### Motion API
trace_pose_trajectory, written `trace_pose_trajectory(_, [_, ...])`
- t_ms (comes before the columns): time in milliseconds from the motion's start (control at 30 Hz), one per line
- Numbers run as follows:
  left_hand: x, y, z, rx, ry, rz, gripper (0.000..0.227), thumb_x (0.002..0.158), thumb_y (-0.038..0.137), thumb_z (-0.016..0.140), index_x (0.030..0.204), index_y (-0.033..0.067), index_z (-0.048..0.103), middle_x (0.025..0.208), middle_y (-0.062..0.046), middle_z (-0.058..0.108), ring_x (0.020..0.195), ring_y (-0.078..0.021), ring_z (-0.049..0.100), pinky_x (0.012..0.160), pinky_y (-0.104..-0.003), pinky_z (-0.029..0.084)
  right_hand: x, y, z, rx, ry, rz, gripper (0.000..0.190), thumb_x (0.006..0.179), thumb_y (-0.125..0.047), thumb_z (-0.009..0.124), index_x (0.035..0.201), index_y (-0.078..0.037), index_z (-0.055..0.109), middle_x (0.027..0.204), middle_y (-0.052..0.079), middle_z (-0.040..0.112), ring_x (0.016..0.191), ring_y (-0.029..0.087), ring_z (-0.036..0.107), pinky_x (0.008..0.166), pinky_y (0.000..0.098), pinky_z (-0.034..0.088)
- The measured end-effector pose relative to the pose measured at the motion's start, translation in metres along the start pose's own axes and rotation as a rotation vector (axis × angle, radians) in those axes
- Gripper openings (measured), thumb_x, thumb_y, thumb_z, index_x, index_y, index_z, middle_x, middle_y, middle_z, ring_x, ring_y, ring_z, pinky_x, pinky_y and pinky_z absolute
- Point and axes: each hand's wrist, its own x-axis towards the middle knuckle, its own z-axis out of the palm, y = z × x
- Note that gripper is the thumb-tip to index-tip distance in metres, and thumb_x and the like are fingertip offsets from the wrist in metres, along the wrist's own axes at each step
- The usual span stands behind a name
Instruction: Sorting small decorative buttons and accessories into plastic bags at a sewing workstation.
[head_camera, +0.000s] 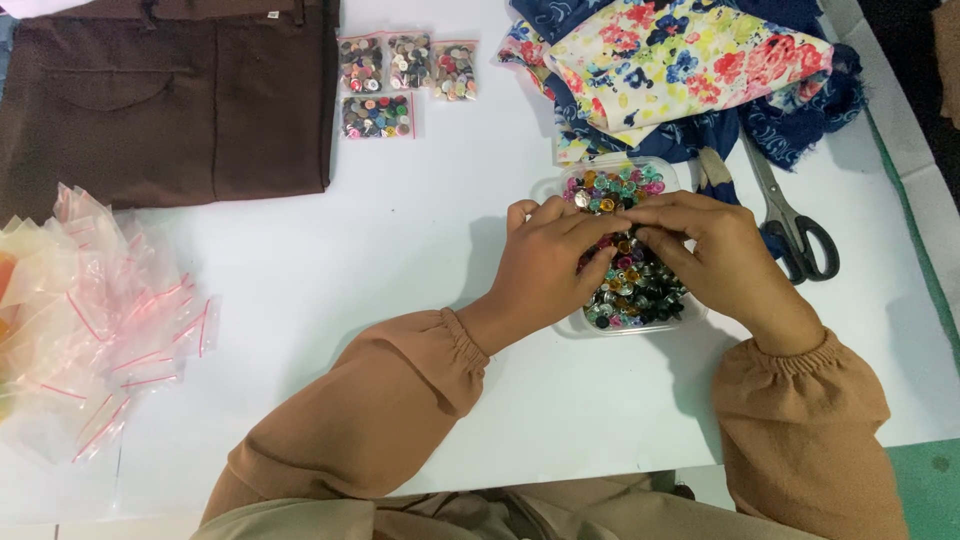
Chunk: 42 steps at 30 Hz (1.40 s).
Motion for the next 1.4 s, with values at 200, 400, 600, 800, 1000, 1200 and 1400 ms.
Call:
trace_pose_trajectory(200, [-0.003,0.001,0.008,0.0,0.042,0.02,0.019,0.091,0.015,0.073,0.108,0.0239,0.072,0.092,0.01,0.076,0.093,-0.0143,0.062,0.092,-0.04,0.027,-0.006,0.002,-0.007,-0.032,-0.068,0.124,0.028,0.091,-0.002,0.074,0.117,-0.013,0.078,0.11,0.007,0.077,0.096,0.015,0.072,0.081,0.027,0.057])
trace_pose_trajectory(400, [-0.001,0.004,0.004,-0.093,0.052,-0.014,0.024,0.091,0.014,0.072,0.111,0.0266,0.072,0.098,0.012,0.076,0.097,-0.0122,0.067,0.096,-0.037,0.029,-0.005,0.001,-0.01,0.034,-0.066,0.213,0.013,0.089,-0.008,0.08,0.1,-0.014,0.081,0.096,0.0,0.077,0.082,0.008,0.066,0.073,0.0217,0.053])
trace_pose_trajectory(600, [0.001,0.0,0.002,-0.228,0.095,-0.057,0.03,0.098,0.005,0.063,0.122,0.0222,0.067,0.108,0.009,0.076,0.101,-0.0085,0.073,0.106,-0.033,0.037,-0.004,-0.01,-0.015,0.006,0.018,0.294,0.015,0.095,-0.005,0.074,0.105,-0.013,0.081,0.101,0.0,0.077,0.071,0.008,0.067,0.07,0.02,0.053])
trace_pose_trajectory(800, [-0.001,-0.006,0.007,0.015,0.036,-0.034,0.03,0.092,0.018,0.07,0.121,0.0285,0.07,0.12,0.011,0.072,0.109,-0.0178,0.06,0.1,-0.042,0.034,-0.002,-0.002,-0.01,-0.051,0.005,0.144,0.023,0.094,0.002,0.07,0.111,-0.011,0.079,0.108,0.005,0.076,0.091,0.013,0.069,0.076,0.0241,0.057])
trace_pose_trajectory(1000, [-0.002,-0.008,0.009,0.057,-0.006,-0.016,0.025,0.094,0.028,0.069,0.118,0.0264,0.074,0.113,0.012,0.073,0.111,-0.0194,0.056,0.099,-0.046,0.032,-0.011,0.019,-0.006,-0.119,-0.032,0.093,0.023,0.086,-0.017,0.085,0.109,-0.02,0.082,0.104,0.002,0.069,0.081,0.014,0.062,0.078,0.0278,0.049])
trace_pose_trajectory(1200, [0.002,-0.001,-0.001,0.109,-0.025,0.024,0.028,0.099,0.025,0.063,0.125,0.023,0.07,0.112,0.008,0.075,0.11,-0.0225,0.057,0.095,-0.045,0.032,-0.008,0.022,-0.003,-0.15,-0.043,0.085,0.013,0.084,-0.018,0.087,0.096,-0.017,0.081,0.096,0.001,0.069,0.081,0.014,0.065,0.075,0.028,0.048])
trace_pose_trajectory(1400, [0.001,-0.003,0.006,0.0,0.093,-0.023,0.028,0.096,0.036,0.075,0.122,0.0271,0.071,0.111,0.011,0.077,0.109,-0.0167,0.058,0.099,-0.041,0.035,-0.001,-0.012,-0.008,0.037,0.116,0.157,0.007,0.098,-0.013,0.078,0.103,-0.008,0.078,0.1,0.006,0.072,0.091,0.014,0.064,0.068,0.0251,0.047])
